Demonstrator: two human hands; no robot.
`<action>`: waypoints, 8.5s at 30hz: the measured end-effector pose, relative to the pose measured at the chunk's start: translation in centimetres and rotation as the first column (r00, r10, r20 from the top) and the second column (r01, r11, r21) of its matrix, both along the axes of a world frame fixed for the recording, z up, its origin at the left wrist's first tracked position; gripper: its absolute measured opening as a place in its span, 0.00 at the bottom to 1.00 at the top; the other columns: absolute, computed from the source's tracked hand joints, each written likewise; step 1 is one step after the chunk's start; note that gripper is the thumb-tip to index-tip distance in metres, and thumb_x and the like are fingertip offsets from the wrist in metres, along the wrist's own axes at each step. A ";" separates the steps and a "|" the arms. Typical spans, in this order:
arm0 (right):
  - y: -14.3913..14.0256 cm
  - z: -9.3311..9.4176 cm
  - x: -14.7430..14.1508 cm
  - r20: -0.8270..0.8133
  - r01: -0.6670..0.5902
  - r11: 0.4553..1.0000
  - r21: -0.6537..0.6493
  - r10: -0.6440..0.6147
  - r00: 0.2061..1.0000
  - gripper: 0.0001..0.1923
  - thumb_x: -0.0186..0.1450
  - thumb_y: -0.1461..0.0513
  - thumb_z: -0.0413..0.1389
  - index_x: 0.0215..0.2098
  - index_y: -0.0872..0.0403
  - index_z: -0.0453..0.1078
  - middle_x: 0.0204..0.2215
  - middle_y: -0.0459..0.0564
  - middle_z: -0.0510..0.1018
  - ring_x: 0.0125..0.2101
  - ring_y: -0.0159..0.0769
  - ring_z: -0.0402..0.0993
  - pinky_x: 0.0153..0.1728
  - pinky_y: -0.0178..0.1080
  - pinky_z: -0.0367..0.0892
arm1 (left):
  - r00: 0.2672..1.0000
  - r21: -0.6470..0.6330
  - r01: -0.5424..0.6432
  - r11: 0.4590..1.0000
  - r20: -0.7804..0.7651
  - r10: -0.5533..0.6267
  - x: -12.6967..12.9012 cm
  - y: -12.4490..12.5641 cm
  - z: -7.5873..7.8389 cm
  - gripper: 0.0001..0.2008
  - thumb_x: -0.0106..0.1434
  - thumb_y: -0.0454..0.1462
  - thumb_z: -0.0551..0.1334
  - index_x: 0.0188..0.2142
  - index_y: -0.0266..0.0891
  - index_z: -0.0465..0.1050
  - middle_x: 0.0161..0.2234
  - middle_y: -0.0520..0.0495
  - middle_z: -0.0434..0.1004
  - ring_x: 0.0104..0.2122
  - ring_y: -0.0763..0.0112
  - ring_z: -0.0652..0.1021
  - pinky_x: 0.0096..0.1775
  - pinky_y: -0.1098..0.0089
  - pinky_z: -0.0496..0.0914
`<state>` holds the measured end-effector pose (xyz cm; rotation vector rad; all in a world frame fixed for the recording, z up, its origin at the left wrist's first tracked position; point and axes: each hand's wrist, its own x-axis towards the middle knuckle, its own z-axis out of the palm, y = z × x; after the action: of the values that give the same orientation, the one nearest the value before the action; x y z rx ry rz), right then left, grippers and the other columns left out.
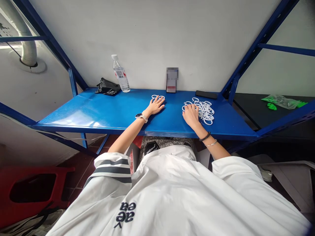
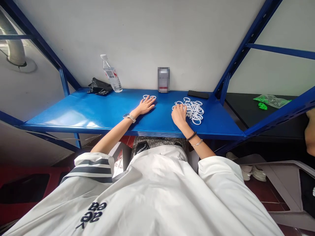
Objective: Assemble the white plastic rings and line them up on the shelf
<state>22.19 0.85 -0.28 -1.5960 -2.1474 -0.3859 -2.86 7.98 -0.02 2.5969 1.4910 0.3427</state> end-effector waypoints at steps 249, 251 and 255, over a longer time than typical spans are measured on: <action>-4.6 0.0 -1.4 -0.949 -0.708 0.685 -0.169 0.082 0.305 0.23 0.60 0.43 0.61 0.39 0.50 0.62 0.24 0.40 0.75 0.17 0.26 0.68 0.17 0.30 0.60 | 0.449 -0.216 0.532 0.819 0.892 -0.057 1.6 -11.0 -0.2 0.26 0.61 0.52 0.66 0.49 0.35 0.68 0.41 0.42 0.76 0.37 0.71 0.76 0.35 0.73 0.72; -4.6 0.0 -1.3 -0.956 -0.703 0.695 -0.152 0.078 0.284 0.23 0.60 0.43 0.61 0.39 0.50 0.62 0.25 0.40 0.75 0.17 0.26 0.69 0.18 0.30 0.61 | 0.458 -0.215 0.523 0.824 0.887 -0.059 1.6 -11.1 -0.1 0.28 0.61 0.52 0.66 0.51 0.35 0.68 0.42 0.41 0.76 0.38 0.70 0.76 0.35 0.72 0.72; -4.7 0.1 -1.2 -0.965 -0.705 0.699 -0.120 0.085 0.248 0.24 0.59 0.43 0.62 0.40 0.50 0.63 0.25 0.41 0.75 0.18 0.26 0.69 0.19 0.31 0.61 | 0.487 -0.215 0.510 0.833 0.870 -0.074 1.5 -11.3 0.1 0.28 0.62 0.51 0.65 0.54 0.35 0.68 0.42 0.40 0.75 0.38 0.69 0.75 0.35 0.72 0.72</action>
<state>20.95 -3.84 -0.21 -0.8749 -1.5873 1.2063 -1.32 -3.30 0.10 1.7689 0.6156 0.9127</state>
